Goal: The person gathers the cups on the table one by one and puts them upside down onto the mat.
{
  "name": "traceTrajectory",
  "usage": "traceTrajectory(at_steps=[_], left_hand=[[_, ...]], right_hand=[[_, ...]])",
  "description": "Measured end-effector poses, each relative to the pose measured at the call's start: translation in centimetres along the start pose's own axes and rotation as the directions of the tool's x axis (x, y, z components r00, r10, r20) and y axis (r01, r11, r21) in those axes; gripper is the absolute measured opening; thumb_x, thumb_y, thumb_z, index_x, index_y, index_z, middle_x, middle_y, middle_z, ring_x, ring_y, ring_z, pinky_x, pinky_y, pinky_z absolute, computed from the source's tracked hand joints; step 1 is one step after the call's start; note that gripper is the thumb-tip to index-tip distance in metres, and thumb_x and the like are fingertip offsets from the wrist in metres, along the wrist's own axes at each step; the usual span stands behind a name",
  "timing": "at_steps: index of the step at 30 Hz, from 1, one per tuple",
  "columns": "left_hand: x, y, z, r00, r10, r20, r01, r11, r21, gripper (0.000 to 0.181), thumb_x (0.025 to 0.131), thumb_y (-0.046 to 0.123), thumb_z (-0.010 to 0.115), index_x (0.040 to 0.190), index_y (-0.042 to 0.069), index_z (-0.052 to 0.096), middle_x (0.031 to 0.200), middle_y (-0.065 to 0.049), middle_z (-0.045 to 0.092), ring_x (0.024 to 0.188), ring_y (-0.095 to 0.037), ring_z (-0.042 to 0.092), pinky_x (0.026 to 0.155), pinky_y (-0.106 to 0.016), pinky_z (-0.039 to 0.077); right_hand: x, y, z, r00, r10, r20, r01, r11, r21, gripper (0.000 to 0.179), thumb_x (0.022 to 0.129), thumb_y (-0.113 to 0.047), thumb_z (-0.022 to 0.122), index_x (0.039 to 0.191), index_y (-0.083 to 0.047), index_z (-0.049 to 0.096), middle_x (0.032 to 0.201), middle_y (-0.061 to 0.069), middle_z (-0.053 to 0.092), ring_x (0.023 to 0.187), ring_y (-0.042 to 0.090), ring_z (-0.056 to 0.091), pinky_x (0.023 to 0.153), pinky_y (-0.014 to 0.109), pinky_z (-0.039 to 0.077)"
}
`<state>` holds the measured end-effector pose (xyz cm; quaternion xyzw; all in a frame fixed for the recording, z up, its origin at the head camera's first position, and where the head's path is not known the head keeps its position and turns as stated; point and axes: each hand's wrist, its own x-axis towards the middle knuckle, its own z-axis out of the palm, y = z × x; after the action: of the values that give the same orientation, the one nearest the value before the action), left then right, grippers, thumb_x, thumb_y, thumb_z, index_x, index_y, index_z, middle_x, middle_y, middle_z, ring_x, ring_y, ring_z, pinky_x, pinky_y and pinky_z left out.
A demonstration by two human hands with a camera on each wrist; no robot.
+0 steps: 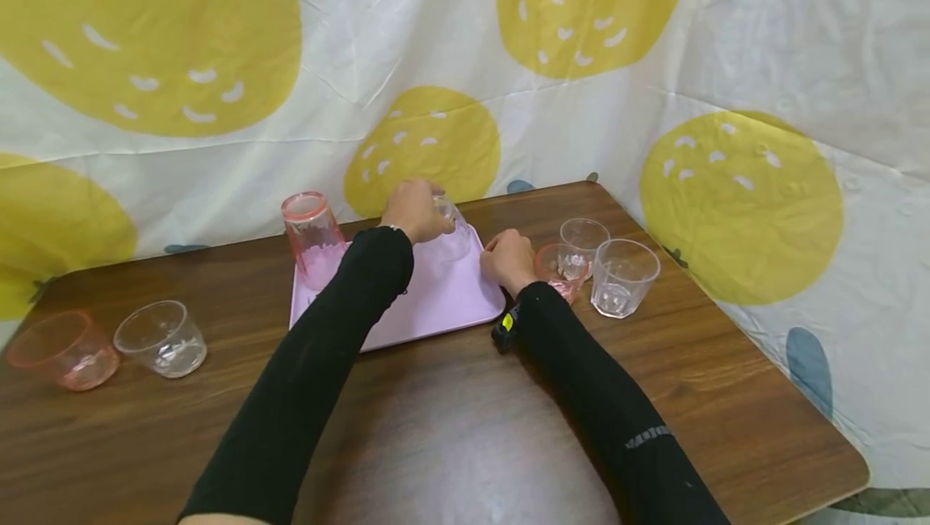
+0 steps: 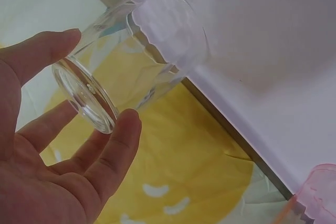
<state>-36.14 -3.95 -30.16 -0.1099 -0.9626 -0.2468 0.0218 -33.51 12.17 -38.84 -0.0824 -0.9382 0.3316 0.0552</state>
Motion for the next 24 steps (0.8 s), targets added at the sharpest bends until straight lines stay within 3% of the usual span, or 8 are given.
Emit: traceTrajectory(at_steps=[15, 24], left_hand=[[0.75, 0.05, 0.83, 1.0, 0.02, 0.01, -0.02, 0.999, 0.044, 0.062, 0.082, 0.027, 0.081, 0.138, 0.01, 0.062, 0.138, -0.015, 0.06, 0.123, -0.034, 0.054, 0.107, -0.047, 0.044], [0.91, 0.97, 0.91, 0.999, 0.052, -0.012, -0.051, 0.995, 0.081, 0.062, 0.081, 0.027, 0.082, 0.136, 0.008, 0.063, 0.134, -0.016, 0.062, 0.121, -0.033, 0.055, 0.106, -0.046, 0.045]], right_hand=[[-0.33, -0.13, 0.45, 1.0, 0.014, 0.009, -0.014, 1.0, -0.01, 0.017, 0.091, -0.017, 0.063, 0.084, -0.011, 0.078, 0.093, 0.009, 0.073, 0.086, 0.025, 0.067, 0.071, 0.034, 0.053], [-0.41, -0.47, 0.23, 1.0, 0.011, 0.005, -0.011, 1.0, -0.018, 0.017, 0.091, -0.016, 0.063, 0.083, -0.011, 0.078, 0.094, 0.009, 0.073, 0.089, 0.026, 0.067, 0.075, 0.037, 0.054]])
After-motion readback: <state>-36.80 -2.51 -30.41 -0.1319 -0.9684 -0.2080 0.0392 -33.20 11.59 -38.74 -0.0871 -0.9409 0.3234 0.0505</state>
